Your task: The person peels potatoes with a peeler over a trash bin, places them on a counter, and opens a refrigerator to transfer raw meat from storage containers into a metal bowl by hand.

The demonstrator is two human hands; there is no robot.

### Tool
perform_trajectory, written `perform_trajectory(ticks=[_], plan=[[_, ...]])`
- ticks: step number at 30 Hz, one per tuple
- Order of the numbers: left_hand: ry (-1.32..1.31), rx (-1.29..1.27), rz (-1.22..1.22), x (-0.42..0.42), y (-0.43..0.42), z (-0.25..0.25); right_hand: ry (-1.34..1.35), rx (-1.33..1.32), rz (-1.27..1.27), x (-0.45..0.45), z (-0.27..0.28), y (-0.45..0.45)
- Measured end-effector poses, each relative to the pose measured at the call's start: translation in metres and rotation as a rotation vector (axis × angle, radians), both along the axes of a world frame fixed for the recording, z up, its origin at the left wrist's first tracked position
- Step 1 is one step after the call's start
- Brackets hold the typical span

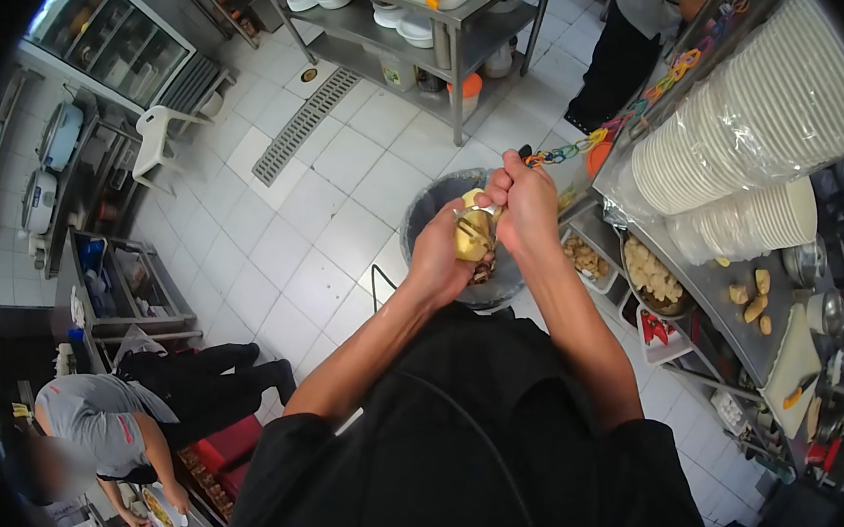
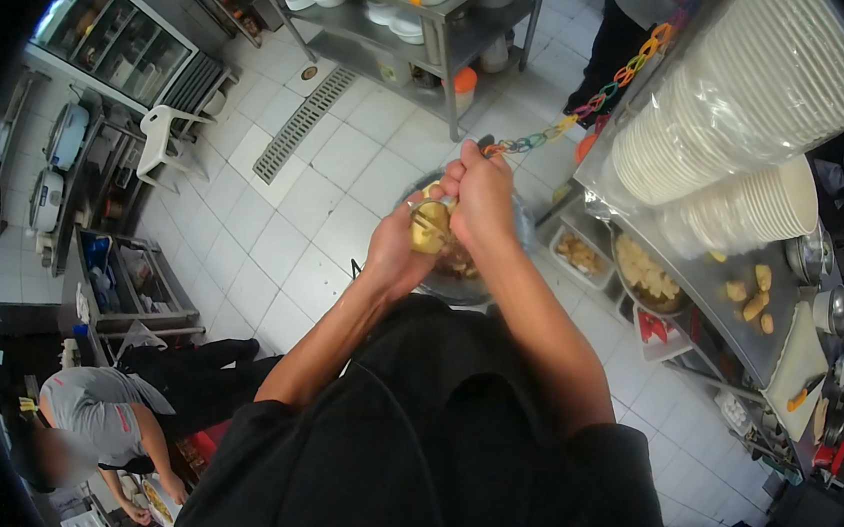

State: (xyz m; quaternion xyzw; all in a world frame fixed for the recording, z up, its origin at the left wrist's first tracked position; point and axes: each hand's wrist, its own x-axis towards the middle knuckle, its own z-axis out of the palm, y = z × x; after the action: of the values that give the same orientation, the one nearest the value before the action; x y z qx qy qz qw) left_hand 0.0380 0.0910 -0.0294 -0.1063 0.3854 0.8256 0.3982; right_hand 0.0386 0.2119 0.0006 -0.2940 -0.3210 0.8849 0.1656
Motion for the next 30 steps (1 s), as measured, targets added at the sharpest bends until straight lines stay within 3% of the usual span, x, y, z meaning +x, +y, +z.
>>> perform_trajectory(ticks=[5,8,11,15,19,25,30], plan=[[0.015,0.007,-0.186,0.011,-0.023,0.005,-0.052,0.262,-0.211,-0.058,-0.07,0.045],[0.028,0.099,-0.174,0.006,-0.031,0.005,-0.153,0.531,-0.197,-0.077,-0.1,0.048],[-0.022,0.052,-0.15,-0.001,-0.036,0.005,-0.225,1.171,-0.155,-0.091,-0.15,0.054],[-0.012,-0.001,-0.175,-0.006,-0.041,-0.009,-0.328,1.353,-0.019,-0.082,-0.166,0.055],[0.02,-0.073,-0.221,0.0,-0.047,-0.013,-0.283,1.191,0.017,-0.022,-0.109,0.046],[0.151,-0.151,-0.442,0.011,-0.032,-0.009,-0.571,1.199,0.007,0.046,-0.133,0.046],[0.378,-0.082,-0.64,0.033,0.006,0.004,-0.643,1.244,-0.019,0.082,-0.157,0.062]])
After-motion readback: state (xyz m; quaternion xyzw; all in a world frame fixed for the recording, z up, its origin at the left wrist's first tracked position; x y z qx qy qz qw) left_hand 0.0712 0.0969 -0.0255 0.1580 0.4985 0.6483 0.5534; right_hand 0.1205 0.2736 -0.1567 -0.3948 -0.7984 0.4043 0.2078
